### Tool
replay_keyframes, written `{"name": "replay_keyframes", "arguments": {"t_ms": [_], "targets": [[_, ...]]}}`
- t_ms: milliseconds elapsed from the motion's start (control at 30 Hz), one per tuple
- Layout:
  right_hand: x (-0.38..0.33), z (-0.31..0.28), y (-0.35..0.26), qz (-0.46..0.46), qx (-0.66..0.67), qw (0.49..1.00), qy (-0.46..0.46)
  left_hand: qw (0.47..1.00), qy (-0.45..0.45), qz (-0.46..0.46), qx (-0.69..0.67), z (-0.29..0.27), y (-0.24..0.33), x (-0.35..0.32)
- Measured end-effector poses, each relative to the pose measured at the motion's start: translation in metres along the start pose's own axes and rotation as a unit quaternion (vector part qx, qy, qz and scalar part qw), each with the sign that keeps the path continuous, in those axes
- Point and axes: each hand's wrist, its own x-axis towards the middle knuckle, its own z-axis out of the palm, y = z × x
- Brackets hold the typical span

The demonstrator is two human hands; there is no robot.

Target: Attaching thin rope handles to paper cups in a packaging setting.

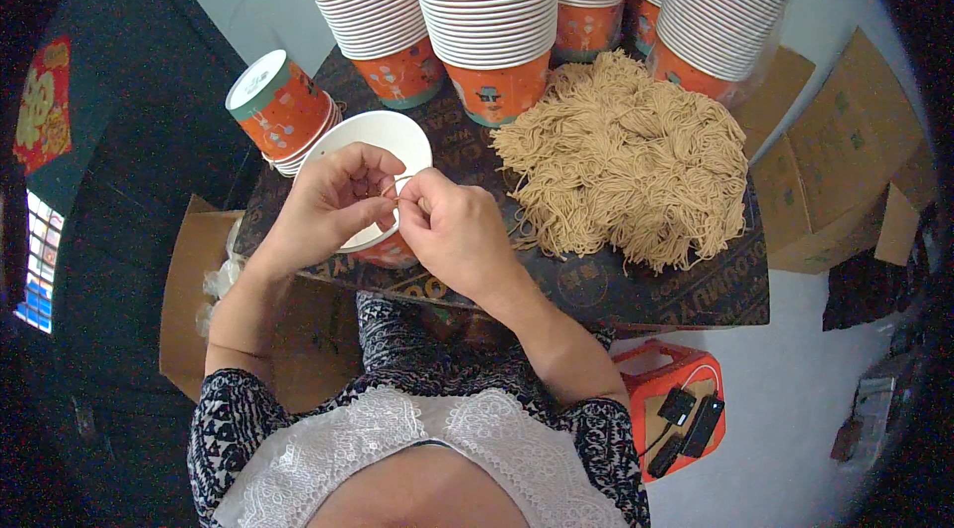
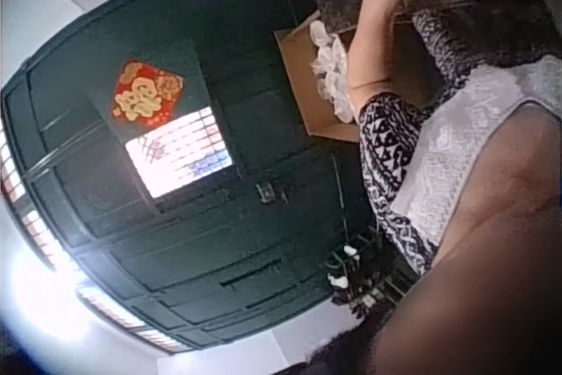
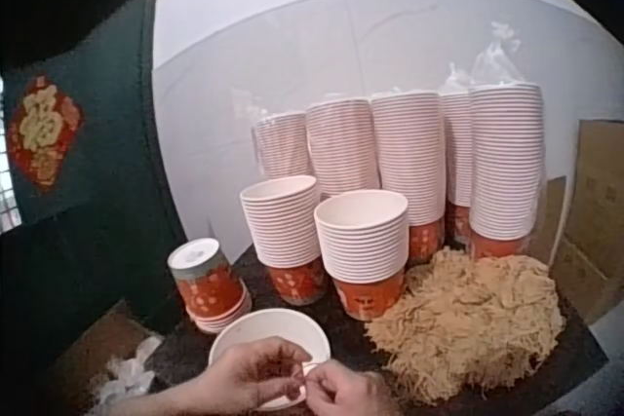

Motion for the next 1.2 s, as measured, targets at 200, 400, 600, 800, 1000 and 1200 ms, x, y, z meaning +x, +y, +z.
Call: {"name": "replay_keyframes", "arguments": {"t_ms": [200,400,600,800,1000,1200], "targets": [[0.0,-0.006,0.0,-0.03,-0.015,0.999,0.008,0.974,0.034,0.061,0.217,0.009,0.012,-0.005],[0.006,-0.017,-0.001,-0.037,-0.051,0.998,-0.024,0.954,0.046,0.141,0.26,0.016,0.009,-0.003],[0.009,-0.018,-0.001,-0.001,0.008,0.998,-0.066,0.934,0.042,0.153,0.319,0.017,0.009,-0.002],[0.012,-0.022,-0.007,0.11,0.074,0.981,-0.144,0.931,0.033,0.171,0.322,0.017,0.01,-0.004],[0.008,-0.018,-0.001,0.08,0.102,0.987,-0.092,0.94,0.035,0.167,0.296,0.015,0.006,-0.003],[0.001,-0.019,-0.005,0.047,0.075,0.994,-0.066,0.952,0.03,0.145,0.267,0.014,0.006,-0.003]]}}
